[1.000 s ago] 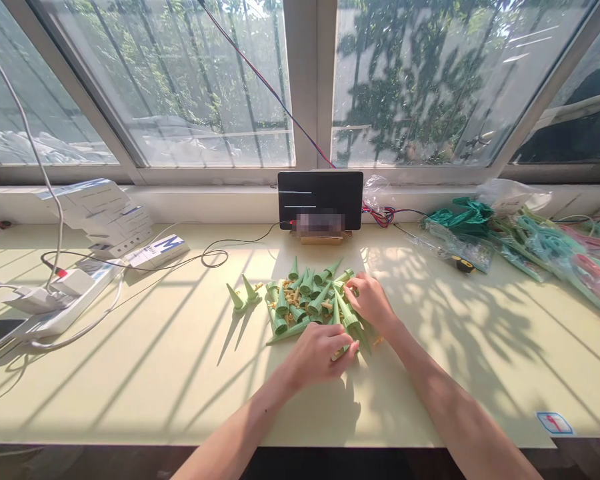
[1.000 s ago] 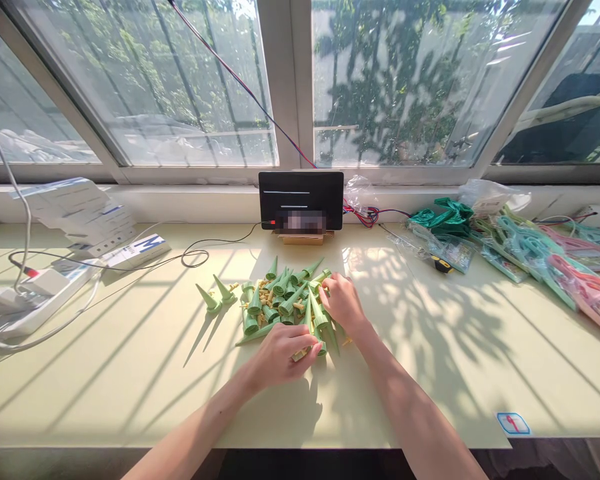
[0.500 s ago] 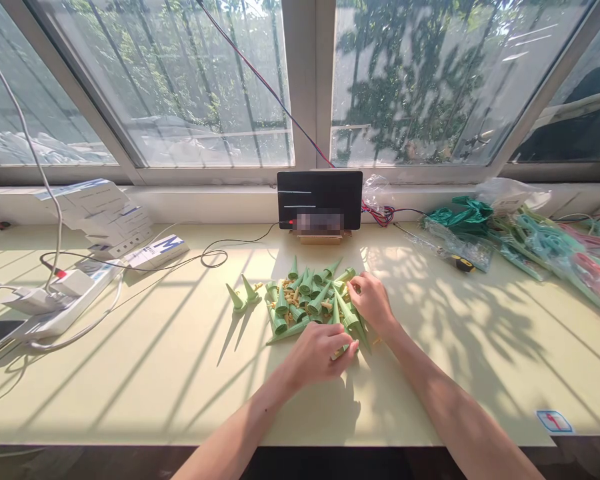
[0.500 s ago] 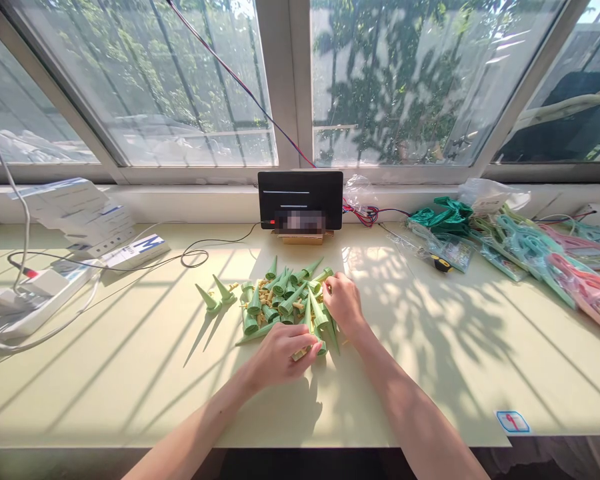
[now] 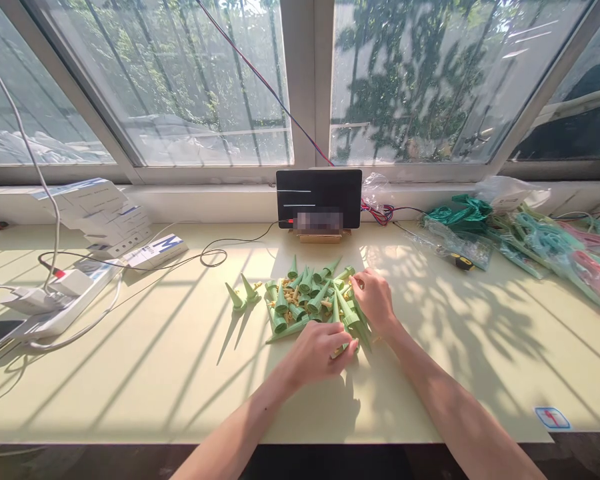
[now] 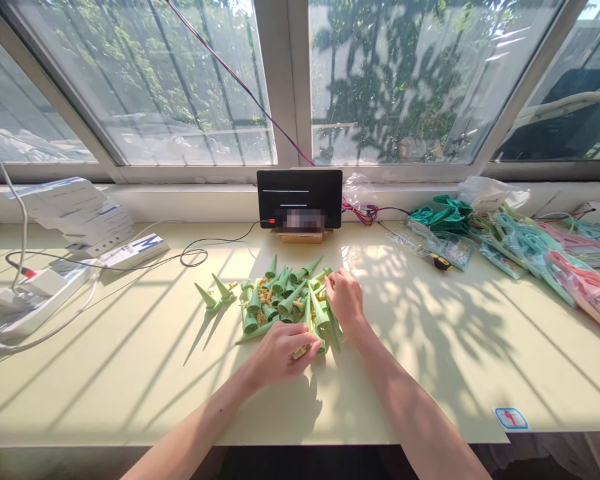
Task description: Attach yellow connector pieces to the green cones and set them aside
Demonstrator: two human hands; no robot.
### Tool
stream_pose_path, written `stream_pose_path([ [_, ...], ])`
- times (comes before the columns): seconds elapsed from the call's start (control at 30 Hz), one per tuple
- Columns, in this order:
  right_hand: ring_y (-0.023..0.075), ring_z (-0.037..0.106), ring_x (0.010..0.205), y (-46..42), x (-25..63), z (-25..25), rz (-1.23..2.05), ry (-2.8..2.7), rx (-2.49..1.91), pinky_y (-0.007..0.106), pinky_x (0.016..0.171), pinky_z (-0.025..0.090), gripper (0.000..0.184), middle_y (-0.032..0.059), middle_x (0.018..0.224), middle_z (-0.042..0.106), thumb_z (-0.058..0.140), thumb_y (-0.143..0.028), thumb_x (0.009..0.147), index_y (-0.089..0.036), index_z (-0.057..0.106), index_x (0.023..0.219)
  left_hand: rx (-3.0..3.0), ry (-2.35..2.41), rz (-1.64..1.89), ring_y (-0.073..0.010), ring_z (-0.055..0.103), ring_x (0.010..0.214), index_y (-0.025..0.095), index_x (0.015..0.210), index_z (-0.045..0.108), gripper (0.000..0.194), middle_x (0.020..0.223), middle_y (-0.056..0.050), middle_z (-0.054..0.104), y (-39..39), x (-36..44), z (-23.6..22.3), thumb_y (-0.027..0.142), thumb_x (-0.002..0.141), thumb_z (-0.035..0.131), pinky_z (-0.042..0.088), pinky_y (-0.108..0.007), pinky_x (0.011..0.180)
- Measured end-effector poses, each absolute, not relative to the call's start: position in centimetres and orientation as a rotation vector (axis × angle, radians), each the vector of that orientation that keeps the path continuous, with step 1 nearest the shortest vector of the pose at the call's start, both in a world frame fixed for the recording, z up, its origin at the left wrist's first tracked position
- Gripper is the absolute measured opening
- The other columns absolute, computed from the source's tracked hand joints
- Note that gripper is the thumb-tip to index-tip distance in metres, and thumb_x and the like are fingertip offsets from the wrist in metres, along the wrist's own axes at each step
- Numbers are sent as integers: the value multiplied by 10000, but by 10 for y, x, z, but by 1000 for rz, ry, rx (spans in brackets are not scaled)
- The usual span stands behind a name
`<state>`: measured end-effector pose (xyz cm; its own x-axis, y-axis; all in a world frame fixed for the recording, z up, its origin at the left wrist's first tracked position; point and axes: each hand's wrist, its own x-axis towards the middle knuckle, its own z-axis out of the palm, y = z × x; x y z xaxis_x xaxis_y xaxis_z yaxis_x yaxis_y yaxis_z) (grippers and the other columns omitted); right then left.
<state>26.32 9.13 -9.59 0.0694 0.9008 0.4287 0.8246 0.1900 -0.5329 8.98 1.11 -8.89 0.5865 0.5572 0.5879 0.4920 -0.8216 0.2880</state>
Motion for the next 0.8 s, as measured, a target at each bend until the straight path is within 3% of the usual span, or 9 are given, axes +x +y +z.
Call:
stream_pose_path([
  [0.6,153,502,644,91,270,-90,78,-1630,-1689,269,586,320,223,57,813,596,485,-263,914,-184,612,748,2716,905,1074,-67,340,463,166,671,583,264,551,33,443,10,90,-87,225,917,509,204,-261,445],
  [0.8,151,509,622,93,274,-89,96,-1595,-1595,281,603,375,209,61,814,593,501,-276,909,-179,611,761,2695,908,1101,-69,331,475,163,658,561,263,558,32,436,11,90,-85,211,912,513,207,-258,448],
])
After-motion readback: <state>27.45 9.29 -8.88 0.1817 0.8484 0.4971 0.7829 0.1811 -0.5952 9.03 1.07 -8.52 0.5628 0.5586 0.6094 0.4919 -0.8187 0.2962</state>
